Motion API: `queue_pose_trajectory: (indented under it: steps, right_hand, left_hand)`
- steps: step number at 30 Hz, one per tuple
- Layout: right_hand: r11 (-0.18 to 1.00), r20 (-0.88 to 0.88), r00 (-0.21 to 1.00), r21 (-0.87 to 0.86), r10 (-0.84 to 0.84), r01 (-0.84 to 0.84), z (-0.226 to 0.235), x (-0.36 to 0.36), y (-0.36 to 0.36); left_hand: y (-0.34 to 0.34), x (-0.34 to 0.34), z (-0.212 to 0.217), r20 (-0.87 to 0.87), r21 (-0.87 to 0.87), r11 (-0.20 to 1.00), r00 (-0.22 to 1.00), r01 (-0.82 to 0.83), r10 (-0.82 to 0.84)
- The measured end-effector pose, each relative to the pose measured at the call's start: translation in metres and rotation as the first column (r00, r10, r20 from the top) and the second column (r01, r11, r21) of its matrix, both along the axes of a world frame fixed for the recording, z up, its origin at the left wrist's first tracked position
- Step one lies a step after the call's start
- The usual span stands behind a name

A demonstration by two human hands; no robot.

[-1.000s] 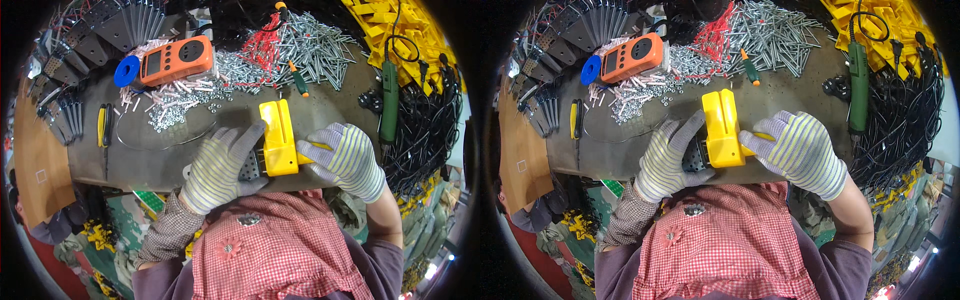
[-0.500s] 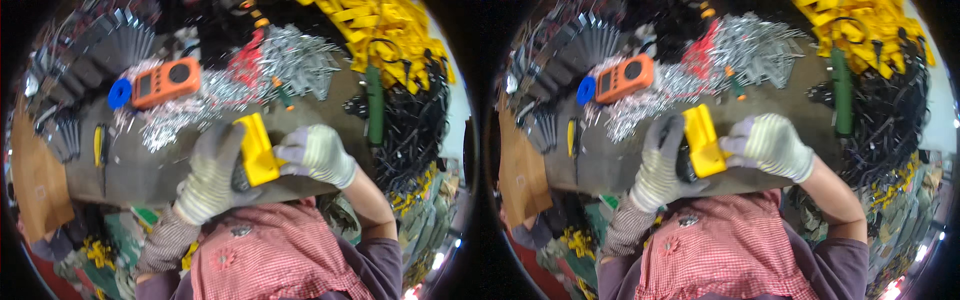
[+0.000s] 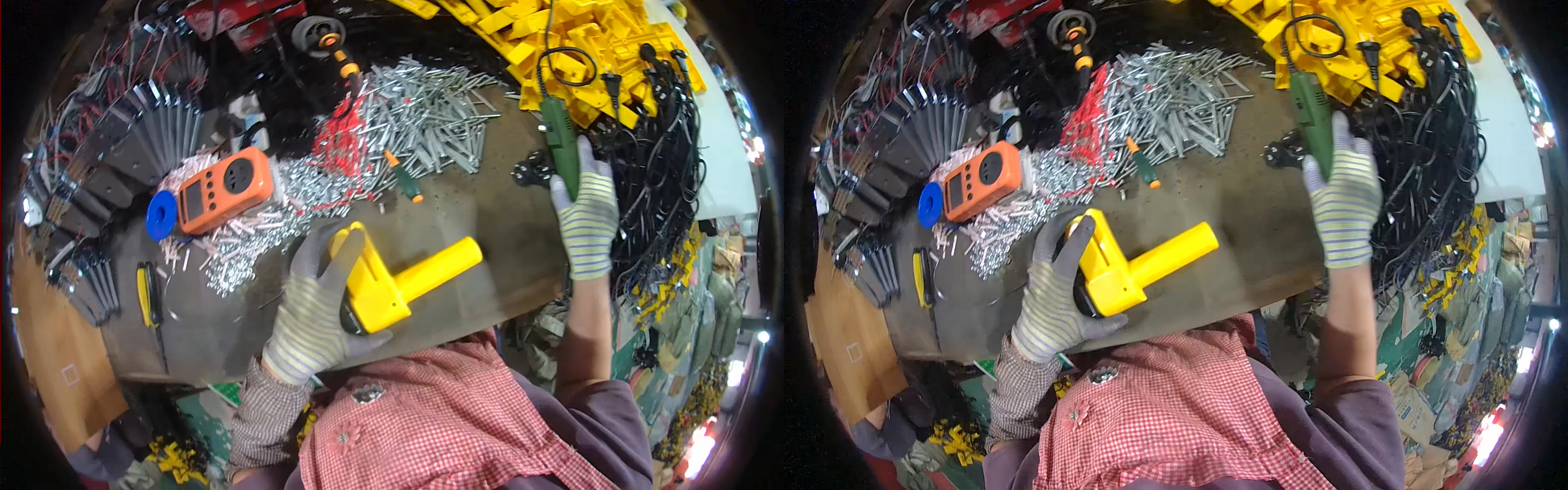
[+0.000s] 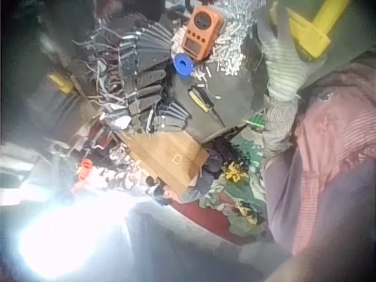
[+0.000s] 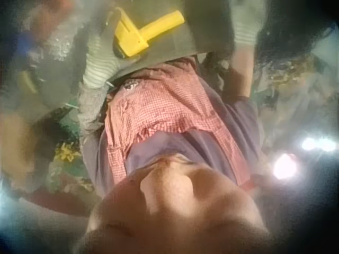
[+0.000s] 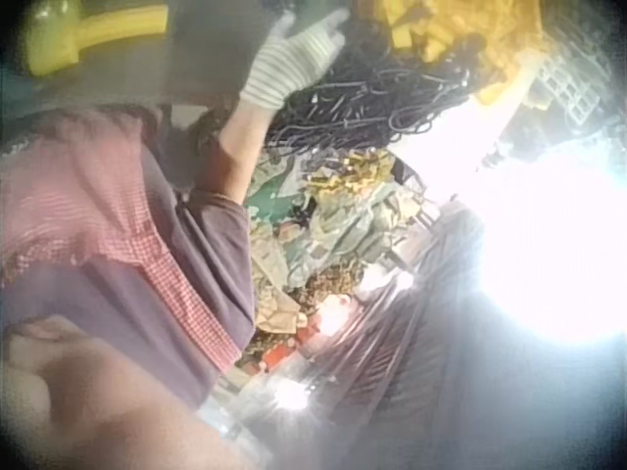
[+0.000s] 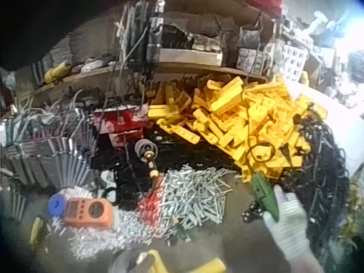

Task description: The person assembles wires and screws into a yellow plastic component at a workbench, using an electric screwdriver to secure the screws and a soldering iron to solder the wires.

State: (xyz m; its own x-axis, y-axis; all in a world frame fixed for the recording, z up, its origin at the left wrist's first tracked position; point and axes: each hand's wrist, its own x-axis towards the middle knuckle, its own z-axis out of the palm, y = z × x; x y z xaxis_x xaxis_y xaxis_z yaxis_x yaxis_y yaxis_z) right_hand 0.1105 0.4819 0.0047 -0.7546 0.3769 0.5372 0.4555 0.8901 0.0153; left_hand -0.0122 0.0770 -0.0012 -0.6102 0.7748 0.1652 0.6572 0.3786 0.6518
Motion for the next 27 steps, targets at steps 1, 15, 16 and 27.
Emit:
queue_pose_trajectory:
  steps: [1, 15, 16, 27]
  right_hand:
    - [0.998, 0.076, 0.997, -0.056, -0.028, 0.032, 0.007, 0.001, 0.001]
    - [0.040, -0.679, 0.709, -0.727, -0.190, -0.686, 0.032, 0.021, -0.045]
    - [-0.105, -0.719, 0.652, -0.649, -0.241, -0.754, 0.028, 0.014, -0.047]
    - [0.836, -0.510, 0.860, -0.474, -0.006, -0.275, 0.049, -0.008, -0.046]
  left_hand:
    - [-0.001, 0.001, -0.001, 0.011, 0.015, 1.000, 1.000, -0.006, 0.006]
    - [-0.009, 0.004, -0.003, 0.006, -0.020, 1.000, 1.000, -0.004, 0.004]
    - [-0.009, 0.003, -0.006, -0.009, -0.002, 1.000, 1.000, -0.007, 0.007]
    - [-0.003, 0.002, -0.006, 0.032, 0.012, 1.000, 0.999, -0.011, 0.010]
